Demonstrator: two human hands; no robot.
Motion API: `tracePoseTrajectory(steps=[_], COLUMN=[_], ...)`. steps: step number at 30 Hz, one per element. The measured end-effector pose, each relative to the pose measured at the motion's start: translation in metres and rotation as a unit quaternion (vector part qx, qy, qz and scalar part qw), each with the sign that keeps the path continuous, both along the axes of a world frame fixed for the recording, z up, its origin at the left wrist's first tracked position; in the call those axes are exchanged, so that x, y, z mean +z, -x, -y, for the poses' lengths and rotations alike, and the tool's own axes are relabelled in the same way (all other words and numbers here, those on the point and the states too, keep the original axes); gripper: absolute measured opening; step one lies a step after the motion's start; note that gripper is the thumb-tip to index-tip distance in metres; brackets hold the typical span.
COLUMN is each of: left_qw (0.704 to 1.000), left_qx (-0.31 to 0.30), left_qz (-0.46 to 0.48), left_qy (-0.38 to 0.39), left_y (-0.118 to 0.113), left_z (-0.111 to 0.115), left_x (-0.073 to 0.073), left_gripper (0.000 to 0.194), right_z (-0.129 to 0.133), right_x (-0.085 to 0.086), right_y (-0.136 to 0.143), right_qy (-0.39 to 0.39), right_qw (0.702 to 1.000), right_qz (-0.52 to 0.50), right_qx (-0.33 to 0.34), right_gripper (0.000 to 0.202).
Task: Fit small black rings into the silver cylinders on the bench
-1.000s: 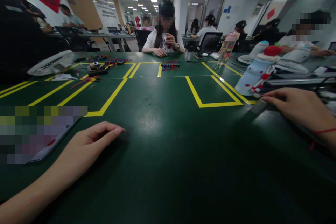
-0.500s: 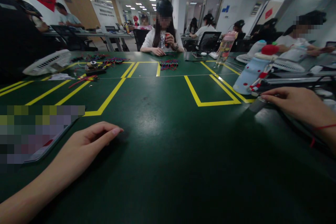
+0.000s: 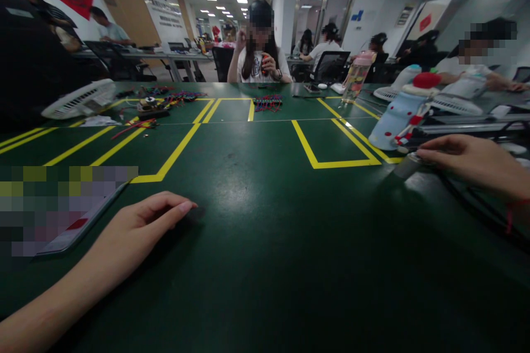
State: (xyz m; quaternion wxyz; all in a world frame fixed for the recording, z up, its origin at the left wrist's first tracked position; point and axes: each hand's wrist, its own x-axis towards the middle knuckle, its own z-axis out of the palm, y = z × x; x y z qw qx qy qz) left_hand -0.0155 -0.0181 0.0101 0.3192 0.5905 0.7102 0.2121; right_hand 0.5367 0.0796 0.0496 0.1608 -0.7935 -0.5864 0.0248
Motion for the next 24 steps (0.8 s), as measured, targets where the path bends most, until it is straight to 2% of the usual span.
tracePoseTrajectory(steps=[4,7,13,17,19,21,23,24], left_qw=[1.000,1.000,1.000,1.000,1.000,1.000,0.999,0.999], left_qx=[-0.007,-0.013,-0.015,-0.007,-0.012,-0.015,-0.018,-0.019], left_qz=[-0.009,-0.007,-0.001,-0.006,-0.004,-0.008,-0.013,-0.015], left_qy=[-0.006,-0.007,-0.019,-0.015,-0.013,-0.020,-0.032,-0.037], left_y=[-0.001,-0.001,0.002,-0.003,-0.006,-0.008,-0.008,-0.008], left_z=[0.001,0.001,0.000,0.002,0.002,0.002,0.001,0.000], left_x=[0.002,0.002,-0.005,0.000,0.003,0.004,0.003,0.002], left_gripper=[0.041,0.040,0.039,0.039,0.038,0.037,0.036,0.036], right_z=[-0.003,-0.005,-0.003,0.000,0.003,0.011,0.024,0.034], right_x=[-0.005,-0.013,-0.018,-0.015,-0.018,-0.023,-0.030,-0.033], right_y=[-0.004,-0.004,0.000,0.006,0.018,0.042,0.078,0.099], right_qy=[0.040,0.022,-0.011,-0.007,-0.056,-0.146,-0.202,-0.202], right_qw=[0.999,0.999,0.994,0.994,0.994,0.984,0.958,0.941], right_qz=[0.006,0.028,0.079,0.083,0.058,-0.015,-0.124,-0.177], right_qx=[0.020,0.041,0.076,0.068,0.074,0.098,0.160,0.207], right_gripper=[0.059,0.067,0.055,0.049,0.048,0.050,0.050,0.048])
